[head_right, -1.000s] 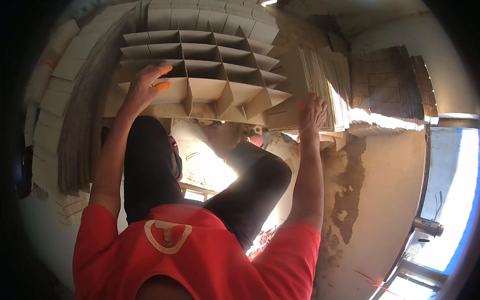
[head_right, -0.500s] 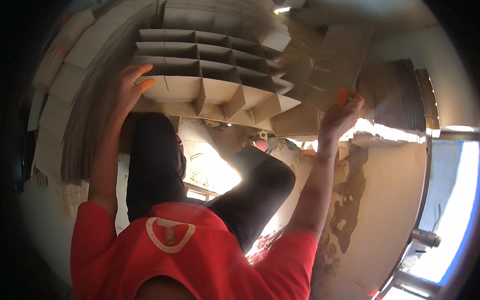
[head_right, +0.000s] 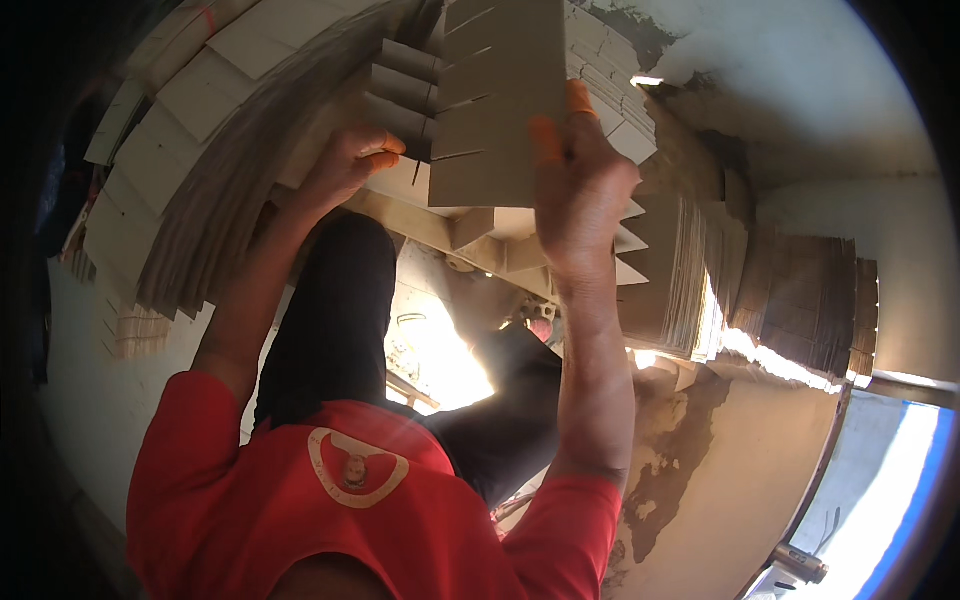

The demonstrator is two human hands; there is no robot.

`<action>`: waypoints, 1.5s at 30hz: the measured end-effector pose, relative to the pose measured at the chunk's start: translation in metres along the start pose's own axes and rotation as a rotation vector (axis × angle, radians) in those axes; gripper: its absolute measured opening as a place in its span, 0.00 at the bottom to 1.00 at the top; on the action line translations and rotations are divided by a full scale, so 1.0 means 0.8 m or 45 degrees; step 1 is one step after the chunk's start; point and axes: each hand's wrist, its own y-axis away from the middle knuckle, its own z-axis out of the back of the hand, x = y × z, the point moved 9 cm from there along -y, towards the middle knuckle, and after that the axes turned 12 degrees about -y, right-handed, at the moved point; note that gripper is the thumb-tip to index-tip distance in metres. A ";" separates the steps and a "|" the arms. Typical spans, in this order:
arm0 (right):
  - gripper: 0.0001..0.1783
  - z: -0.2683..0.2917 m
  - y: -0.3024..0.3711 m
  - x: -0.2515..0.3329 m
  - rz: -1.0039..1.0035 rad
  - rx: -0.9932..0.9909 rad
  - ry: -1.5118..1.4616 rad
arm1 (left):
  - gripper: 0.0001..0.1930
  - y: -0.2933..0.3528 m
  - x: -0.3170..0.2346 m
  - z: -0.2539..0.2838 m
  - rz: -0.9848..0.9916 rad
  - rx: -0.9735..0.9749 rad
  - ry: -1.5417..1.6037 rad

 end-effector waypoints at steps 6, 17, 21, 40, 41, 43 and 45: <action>0.23 -0.033 -0.005 0.013 0.090 0.029 0.173 | 0.06 -0.002 -0.008 0.003 -0.049 -0.077 -0.037; 0.04 -0.076 -0.005 0.030 0.192 0.214 0.213 | 0.06 -0.008 0.004 0.001 0.037 -0.039 0.012; 0.06 -0.096 -0.003 0.018 0.177 0.353 0.167 | 0.07 -0.012 0.006 -0.002 0.026 -0.019 0.010; 0.16 -0.177 0.004 -0.056 -0.126 0.716 -0.057 | 0.08 -0.019 0.004 -0.003 0.043 -0.001 -0.055; 0.14 -0.180 0.005 -0.056 -0.160 0.708 -0.036 | 0.08 -0.019 0.004 -0.004 0.042 0.004 -0.051; 0.11 -0.184 0.004 -0.054 -0.142 0.729 0.017 | 0.08 -0.019 0.005 -0.003 0.048 -0.005 -0.078; 0.11 -0.188 -0.003 -0.050 -0.062 0.787 0.089 | 0.08 -0.019 0.003 -0.003 0.049 -0.010 -0.092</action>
